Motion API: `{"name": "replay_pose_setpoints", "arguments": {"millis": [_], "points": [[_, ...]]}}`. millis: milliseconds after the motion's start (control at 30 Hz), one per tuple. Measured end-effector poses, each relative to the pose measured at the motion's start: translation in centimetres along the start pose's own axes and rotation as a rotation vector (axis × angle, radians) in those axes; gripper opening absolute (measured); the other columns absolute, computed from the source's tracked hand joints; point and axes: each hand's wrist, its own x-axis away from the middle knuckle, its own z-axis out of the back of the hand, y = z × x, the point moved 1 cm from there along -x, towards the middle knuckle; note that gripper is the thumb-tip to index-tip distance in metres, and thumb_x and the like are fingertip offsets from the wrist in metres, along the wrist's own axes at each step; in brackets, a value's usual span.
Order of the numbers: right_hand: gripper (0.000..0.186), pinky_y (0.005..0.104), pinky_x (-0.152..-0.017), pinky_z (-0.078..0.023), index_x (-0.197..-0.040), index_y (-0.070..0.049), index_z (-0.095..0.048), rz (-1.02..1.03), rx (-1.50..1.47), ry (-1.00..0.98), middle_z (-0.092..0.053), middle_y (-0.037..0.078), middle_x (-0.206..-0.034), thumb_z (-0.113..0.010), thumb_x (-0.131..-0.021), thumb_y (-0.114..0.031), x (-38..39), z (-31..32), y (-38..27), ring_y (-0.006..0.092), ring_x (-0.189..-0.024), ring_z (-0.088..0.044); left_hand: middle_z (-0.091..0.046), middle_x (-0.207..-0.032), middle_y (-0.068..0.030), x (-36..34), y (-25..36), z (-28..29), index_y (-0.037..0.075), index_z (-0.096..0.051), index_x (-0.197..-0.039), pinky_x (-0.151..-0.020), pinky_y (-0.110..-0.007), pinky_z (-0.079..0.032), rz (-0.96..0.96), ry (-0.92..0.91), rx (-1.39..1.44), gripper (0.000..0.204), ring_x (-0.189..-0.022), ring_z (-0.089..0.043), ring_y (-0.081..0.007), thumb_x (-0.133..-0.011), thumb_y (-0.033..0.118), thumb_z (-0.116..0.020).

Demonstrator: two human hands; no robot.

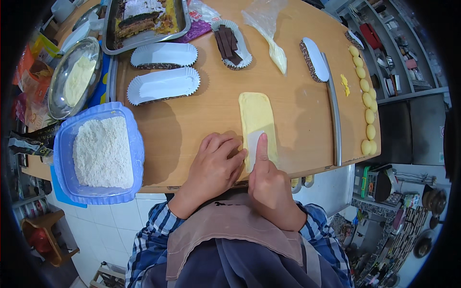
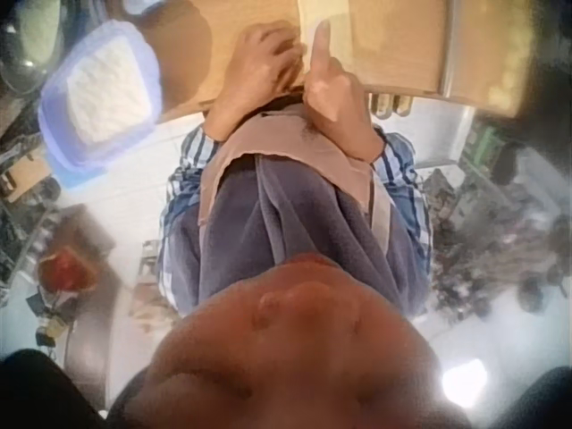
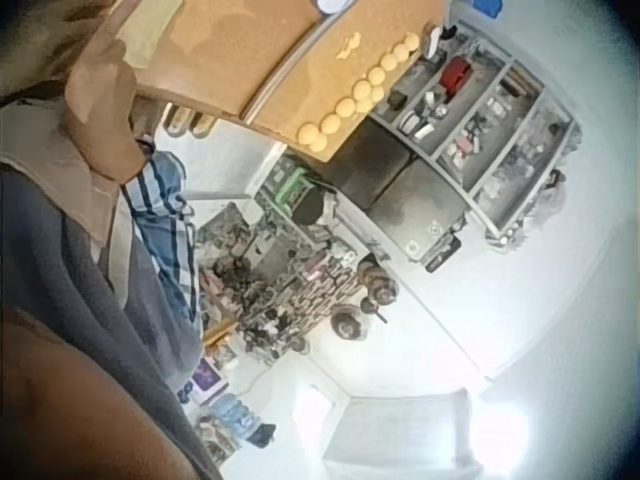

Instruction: The person flattens a portion of dough with a rolling pin, scores one half into strips using a scraper, and places chocolate and cream fillings onto the unscored half. They then roll the dough over the fillings toward the scored edge and place the finished roll into a paper liner.

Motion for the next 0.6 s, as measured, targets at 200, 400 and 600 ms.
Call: {"name": "replay_pose_setpoints", "arguments": {"millis": [200,400,600], "points": [[0.074,0.0341,-0.043,-0.048,-0.141,0.019,-0.023,0.028,-0.016,0.051,-0.056,0.015,-0.064,-0.058,-0.080,-0.005,-0.10,-0.30,0.00,0.0253,-0.047,-0.059,-0.059,-0.105,-0.0100,0.01,0.08,0.13,0.004,-0.069,-0.096,-0.094,-0.043,-0.041,-0.009,0.016,-0.004,0.025,-0.108,-0.053,-0.0277,-0.072,0.009,-0.069],[0.073,0.0418,-0.051,-0.050,-0.142,0.017,-0.022,-0.066,-0.091,0.011,-0.058,0.022,-0.067,-0.056,-0.077,0.008,0.18,-0.30,-0.02,0.0347,-0.055,-0.060,-0.060,-0.110,-0.0101,0.01,0.03,0.19,0.007,-0.071,-0.099,-0.093,-0.046,-0.043,-0.004,0.006,-0.001,0.032,-0.106,-0.054,-0.0304,-0.068,0.006,-0.073],[0.073,0.0411,-0.050,-0.049,-0.143,0.015,-0.023,-0.069,-0.116,0.027,-0.057,0.019,-0.068,-0.056,-0.079,0.004,0.24,-0.25,0.50,0.0331,-0.054,-0.060,-0.061,-0.109,-0.0103,0.12,-0.02,0.12,0.006,-0.070,-0.099,-0.092,-0.046,-0.043,0.008,0.008,0.017,0.031,-0.107,-0.054,-0.0303,-0.069,0.006,-0.073]]}}
